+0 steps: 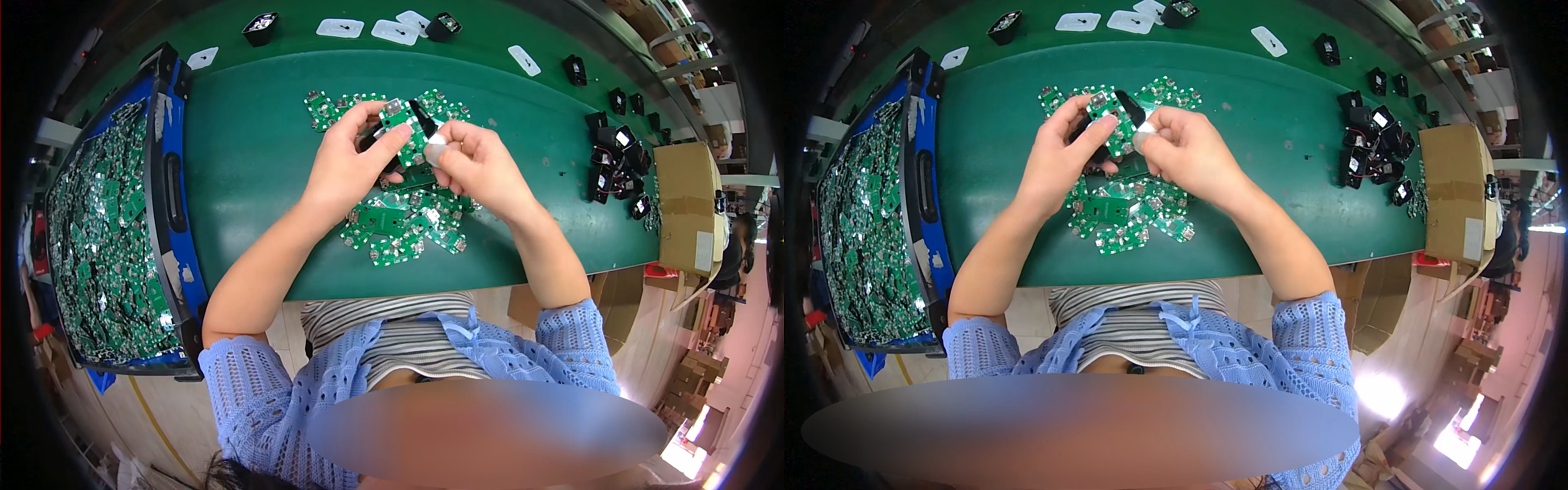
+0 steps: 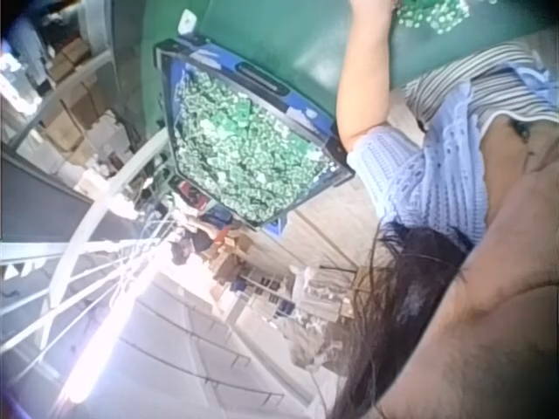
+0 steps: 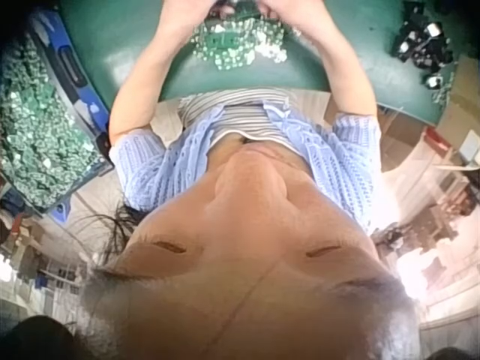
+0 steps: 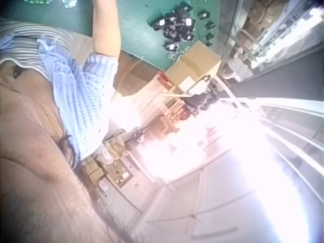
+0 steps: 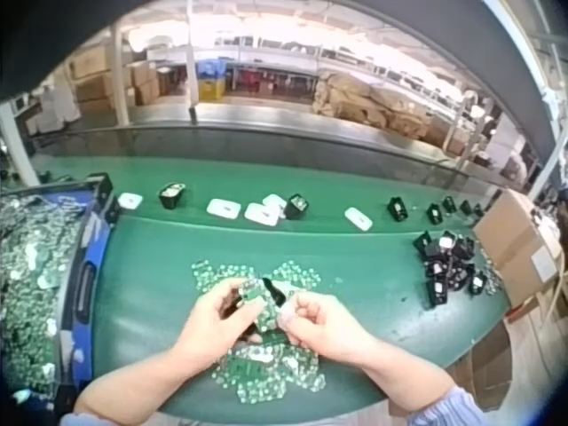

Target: The person picks up a black plastic housing and a circuit board, fits the board into the housing by hand, and presses them together. They place the assembled unit onto the green surface and repeat the process with another housing and circuit board.

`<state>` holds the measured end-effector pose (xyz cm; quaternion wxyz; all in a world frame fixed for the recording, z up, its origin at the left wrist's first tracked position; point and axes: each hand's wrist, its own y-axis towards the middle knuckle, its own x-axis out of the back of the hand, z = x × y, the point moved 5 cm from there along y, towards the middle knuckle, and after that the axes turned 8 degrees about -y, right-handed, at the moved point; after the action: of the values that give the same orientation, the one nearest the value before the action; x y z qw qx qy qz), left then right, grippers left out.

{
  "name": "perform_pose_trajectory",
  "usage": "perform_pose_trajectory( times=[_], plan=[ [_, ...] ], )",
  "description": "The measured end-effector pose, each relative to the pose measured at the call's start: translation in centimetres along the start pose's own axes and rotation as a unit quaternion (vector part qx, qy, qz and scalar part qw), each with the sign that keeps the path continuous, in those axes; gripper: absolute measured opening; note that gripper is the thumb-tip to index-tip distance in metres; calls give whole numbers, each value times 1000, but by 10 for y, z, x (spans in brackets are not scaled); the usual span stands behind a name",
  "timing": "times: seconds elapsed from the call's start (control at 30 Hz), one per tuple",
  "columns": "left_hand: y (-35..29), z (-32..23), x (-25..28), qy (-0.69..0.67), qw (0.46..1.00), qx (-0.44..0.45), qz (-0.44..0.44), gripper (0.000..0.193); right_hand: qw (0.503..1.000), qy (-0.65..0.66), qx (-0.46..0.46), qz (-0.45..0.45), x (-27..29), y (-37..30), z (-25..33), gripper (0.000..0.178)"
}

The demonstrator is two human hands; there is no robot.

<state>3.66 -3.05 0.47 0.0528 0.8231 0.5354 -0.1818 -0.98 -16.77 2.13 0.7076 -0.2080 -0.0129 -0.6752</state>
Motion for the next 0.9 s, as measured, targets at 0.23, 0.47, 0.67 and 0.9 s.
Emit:
perform_pose_trajectory(
  times=[0.23, 0.47, 0.67, 0.9],
  plan=[
    [0, 11, 4, 51, 997, 45, 36, 27, 920, -197, 284, -184, 3, -5, 29, 24],
    [-6, -15, 1, 89, 991, -99, 13, 31, 879, -235, 357, -212, -1, 0, 37, 8],
    [-11, -28, -4, 241, 902, -359, 0, 16, 850, -339, 362, -178, 3, 1, 43, 10],
    [-11, -28, -2, 261, 905, -336, -2, 12, 850, -373, 345, -141, -1, -1, 48, 11]
  ],
)
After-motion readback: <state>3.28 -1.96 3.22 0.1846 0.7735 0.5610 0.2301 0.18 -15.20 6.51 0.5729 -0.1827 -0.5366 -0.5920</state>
